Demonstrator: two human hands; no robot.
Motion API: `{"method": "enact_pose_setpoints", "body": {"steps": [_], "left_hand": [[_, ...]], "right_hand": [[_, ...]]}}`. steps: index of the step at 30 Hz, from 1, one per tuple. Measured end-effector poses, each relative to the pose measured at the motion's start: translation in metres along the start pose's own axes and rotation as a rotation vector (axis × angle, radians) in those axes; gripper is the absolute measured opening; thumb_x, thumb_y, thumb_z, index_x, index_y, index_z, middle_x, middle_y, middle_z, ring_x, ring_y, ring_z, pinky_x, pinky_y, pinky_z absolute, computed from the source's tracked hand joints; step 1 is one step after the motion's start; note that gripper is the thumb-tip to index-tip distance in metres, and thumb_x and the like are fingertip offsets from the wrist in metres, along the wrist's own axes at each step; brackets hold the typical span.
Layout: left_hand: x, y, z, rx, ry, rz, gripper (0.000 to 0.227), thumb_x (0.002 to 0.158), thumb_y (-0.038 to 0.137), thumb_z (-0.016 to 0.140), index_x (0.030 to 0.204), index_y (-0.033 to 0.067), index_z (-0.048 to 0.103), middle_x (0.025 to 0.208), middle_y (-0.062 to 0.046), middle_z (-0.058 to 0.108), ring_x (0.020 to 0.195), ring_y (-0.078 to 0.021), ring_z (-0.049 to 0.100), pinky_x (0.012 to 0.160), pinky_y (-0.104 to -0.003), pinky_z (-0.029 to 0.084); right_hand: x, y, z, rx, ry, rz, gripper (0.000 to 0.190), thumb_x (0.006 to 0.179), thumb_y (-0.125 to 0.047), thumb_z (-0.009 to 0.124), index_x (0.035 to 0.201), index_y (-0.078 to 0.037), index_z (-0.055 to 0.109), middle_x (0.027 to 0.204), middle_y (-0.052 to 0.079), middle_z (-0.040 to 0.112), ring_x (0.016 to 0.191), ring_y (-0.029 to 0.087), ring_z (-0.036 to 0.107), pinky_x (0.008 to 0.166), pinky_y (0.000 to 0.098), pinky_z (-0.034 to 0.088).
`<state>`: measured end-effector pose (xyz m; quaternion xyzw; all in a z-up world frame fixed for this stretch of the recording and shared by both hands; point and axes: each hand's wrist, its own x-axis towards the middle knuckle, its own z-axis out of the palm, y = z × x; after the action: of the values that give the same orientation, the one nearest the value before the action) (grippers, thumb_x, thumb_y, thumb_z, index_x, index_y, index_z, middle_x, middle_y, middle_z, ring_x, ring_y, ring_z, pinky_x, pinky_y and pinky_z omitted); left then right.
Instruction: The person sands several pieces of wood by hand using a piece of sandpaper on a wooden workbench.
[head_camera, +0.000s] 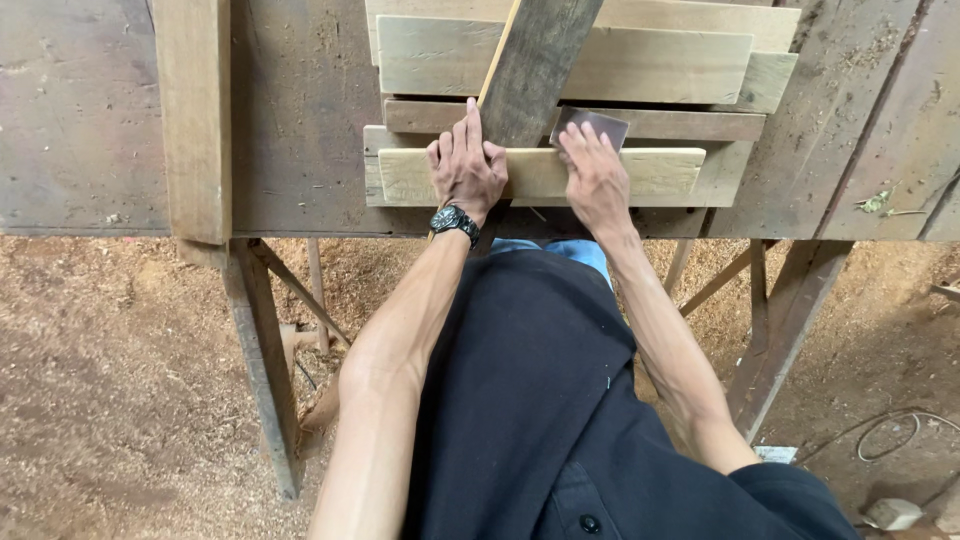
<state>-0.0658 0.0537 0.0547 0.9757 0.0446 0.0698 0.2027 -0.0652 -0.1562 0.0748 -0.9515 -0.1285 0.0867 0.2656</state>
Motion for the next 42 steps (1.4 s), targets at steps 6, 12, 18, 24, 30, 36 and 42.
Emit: {"method": "enact_pose_setpoints", "body": {"steps": [6, 12, 18, 24, 30, 36, 42], "left_hand": [[0.007, -0.001, 0.004, 0.015, 0.029, 0.011, 0.065, 0.086, 0.02, 0.056, 0.147, -0.0004, 0.05, 0.107, -0.008, 0.065, 0.092, -0.0233, 0.056, 0.091, -0.038, 0.042], [0.004, -0.009, 0.013, 0.053, 0.024, 0.018, 0.064, 0.087, 0.021, 0.056, 0.147, 0.0006, 0.05, 0.098, -0.007, 0.061, 0.086, -0.0228, 0.054, 0.087, -0.038, 0.042], [-0.004, -0.015, 0.02, 0.053, 0.035, 0.059, 0.067, 0.098, 0.031, 0.059, 0.156, 0.0037, 0.039, 0.112, -0.006, 0.06, 0.095, -0.0213, 0.052, 0.09, -0.038, 0.041], [-0.003, -0.02, -0.022, -0.065, -0.112, 0.191, 0.084, 0.098, 0.054, 0.059, 0.159, 0.0062, 0.027, 0.15, -0.014, 0.042, 0.142, -0.0273, 0.037, 0.124, -0.05, 0.019], [-0.01, -0.016, -0.083, -0.048, -0.413, 0.209, 0.099, 0.077, 0.059, 0.076, 0.154, 0.0154, 0.031, 0.158, -0.013, 0.032, 0.15, -0.0291, 0.023, 0.125, -0.051, 0.006], [-0.003, -0.035, -0.089, 0.121, -0.449, 0.399, 0.101, 0.07, 0.021, 0.091, 0.158, 0.0177, 0.042, 0.15, -0.007, 0.053, 0.14, -0.0233, 0.046, 0.122, -0.043, 0.029], [-0.002, -0.013, -0.09, 0.029, -0.589, 0.448, 0.092, 0.061, 0.025, 0.091, 0.142, 0.0085, 0.051, 0.123, -0.012, 0.061, 0.111, -0.0283, 0.055, 0.099, -0.045, 0.043]], "right_hand": [[-0.003, -0.008, -0.013, 0.044, -0.016, -0.073, 0.032, 0.108, -0.014, 0.054, 0.137, -0.004, 0.065, 0.146, 0.014, 0.061, 0.141, 0.034, 0.053, 0.12, 0.0484, 0.036], [0.01, 0.008, -0.047, 0.692, 0.055, 0.851, 0.043, 0.106, -0.036, 0.048, 0.131, -0.005, 0.062, 0.129, 0.021, 0.07, 0.114, 0.038, 0.063, 0.104, 0.0529, 0.05], [0.049, 0.112, -0.079, 1.099, 0.264, 0.428, 0.032, 0.111, -0.038, 0.05, 0.107, -0.007, 0.055, 0.117, 0.013, 0.059, 0.119, 0.028, 0.056, 0.11, 0.0485, 0.046], [-0.006, 0.171, -0.065, 0.92, 0.489, 0.578, 0.065, 0.101, -0.064, 0.045, 0.12, -0.002, 0.057, 0.133, 0.017, 0.063, 0.132, 0.03, 0.057, 0.12, 0.0545, 0.043], [-0.076, 0.164, -0.031, 0.785, 0.412, 0.928, 0.086, 0.09, -0.074, 0.061, 0.14, -0.006, 0.044, 0.14, 0.013, 0.05, 0.128, 0.026, 0.045, 0.105, 0.0541, 0.03], [-0.1, 0.183, 0.012, 0.937, 0.266, 1.045, 0.081, 0.091, -0.062, 0.074, 0.133, 0.005, 0.058, 0.12, 0.017, 0.068, 0.107, 0.025, 0.06, 0.109, 0.0521, 0.048], [-0.101, 0.174, 0.007, 1.061, 0.364, 1.17, 0.085, 0.09, -0.055, 0.072, 0.146, 0.002, 0.042, 0.148, 0.02, 0.045, 0.138, 0.031, 0.042, 0.117, 0.0539, 0.028]]}}
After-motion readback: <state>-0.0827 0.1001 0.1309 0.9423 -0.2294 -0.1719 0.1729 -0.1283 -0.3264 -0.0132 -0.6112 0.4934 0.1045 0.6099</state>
